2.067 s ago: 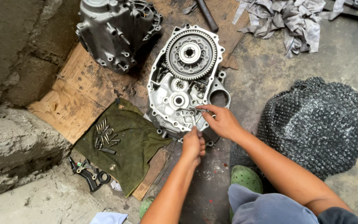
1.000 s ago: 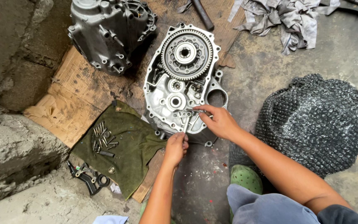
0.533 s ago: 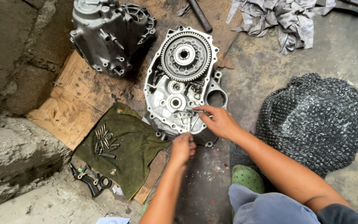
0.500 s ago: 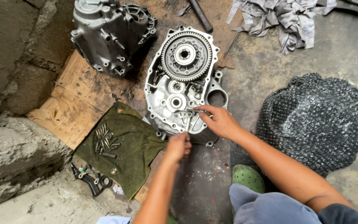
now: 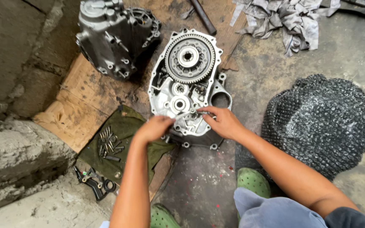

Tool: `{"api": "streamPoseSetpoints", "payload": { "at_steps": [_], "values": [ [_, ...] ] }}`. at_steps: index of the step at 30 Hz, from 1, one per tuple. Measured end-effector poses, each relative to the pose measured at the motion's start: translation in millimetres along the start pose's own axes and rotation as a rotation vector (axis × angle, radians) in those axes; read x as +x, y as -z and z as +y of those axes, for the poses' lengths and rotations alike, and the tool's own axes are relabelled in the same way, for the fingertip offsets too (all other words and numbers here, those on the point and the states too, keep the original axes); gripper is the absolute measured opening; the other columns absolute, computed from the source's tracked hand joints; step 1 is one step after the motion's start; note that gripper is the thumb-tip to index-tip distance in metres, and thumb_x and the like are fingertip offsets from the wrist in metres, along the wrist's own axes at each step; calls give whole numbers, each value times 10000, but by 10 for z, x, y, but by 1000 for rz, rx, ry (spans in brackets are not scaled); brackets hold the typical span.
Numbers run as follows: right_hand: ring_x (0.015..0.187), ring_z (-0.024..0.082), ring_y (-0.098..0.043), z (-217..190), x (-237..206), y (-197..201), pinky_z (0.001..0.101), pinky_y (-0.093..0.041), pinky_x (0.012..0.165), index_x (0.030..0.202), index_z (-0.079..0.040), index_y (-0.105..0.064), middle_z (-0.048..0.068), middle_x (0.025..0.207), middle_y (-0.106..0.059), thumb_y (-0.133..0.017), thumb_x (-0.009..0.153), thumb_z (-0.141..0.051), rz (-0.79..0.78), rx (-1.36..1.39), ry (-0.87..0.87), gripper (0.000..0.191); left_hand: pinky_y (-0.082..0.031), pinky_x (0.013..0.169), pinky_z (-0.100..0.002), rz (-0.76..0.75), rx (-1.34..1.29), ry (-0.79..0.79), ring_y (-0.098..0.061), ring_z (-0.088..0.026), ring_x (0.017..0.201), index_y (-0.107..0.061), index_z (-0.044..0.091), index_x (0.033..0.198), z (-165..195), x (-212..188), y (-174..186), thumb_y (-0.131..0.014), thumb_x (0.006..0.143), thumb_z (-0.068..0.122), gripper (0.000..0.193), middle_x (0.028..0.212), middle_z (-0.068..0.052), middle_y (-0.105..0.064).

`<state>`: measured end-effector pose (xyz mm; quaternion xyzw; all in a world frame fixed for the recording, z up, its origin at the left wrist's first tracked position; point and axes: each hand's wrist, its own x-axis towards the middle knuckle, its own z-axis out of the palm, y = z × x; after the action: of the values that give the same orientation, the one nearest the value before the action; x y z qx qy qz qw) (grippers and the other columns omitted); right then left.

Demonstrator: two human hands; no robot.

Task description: The person uses a wrench to tighten bolts on a disassembled engine casing placed on the floor. They rotate the casing to access different bolt locations and continue tightening throughout the clip.

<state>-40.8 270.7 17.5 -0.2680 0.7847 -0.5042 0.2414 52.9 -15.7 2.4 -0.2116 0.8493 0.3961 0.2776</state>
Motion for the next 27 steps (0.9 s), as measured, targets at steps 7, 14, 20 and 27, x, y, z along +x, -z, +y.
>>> {"api": "streamPoseSetpoints", "payload": {
  "at_steps": [7,14,20,27],
  "values": [
    [575,192,-624,-51,-16,13,357,-517,600,1247,-172,-730,132,826,-757,-613,941,-239,-33,-23,-137,335,-300,432,-239,-4,-915,170,-390,-67,480,-571,125,790,-203,-499,-1215,-535,1018,321,303,591,36,-463],
    [603,122,-647,-62,-8,-1,324,-528,597,1231,-145,-725,104,920,-774,-622,945,-226,8,33,-22,314,-305,422,-249,176,-1052,128,-403,-71,475,-566,114,812,-197,-189,-1677,-509,1037,304,300,582,24,-467],
    [553,185,-591,-1,-14,-20,357,-499,570,1240,-180,-732,131,867,-777,-626,940,-235,-24,-24,-148,323,-298,385,-283,263,-953,193,-399,-99,411,-542,97,817,82,-187,-1749,-468,1049,354,354,548,-21,-500],
    [559,130,-609,24,-13,-36,333,-505,571,1234,-179,-736,120,846,-762,-625,938,-242,11,-4,-99,322,-269,359,-306,259,-1226,276,-353,-106,385,-500,144,831,381,-130,-2092,-426,1051,383,333,566,-13,-473]
  ]
}}
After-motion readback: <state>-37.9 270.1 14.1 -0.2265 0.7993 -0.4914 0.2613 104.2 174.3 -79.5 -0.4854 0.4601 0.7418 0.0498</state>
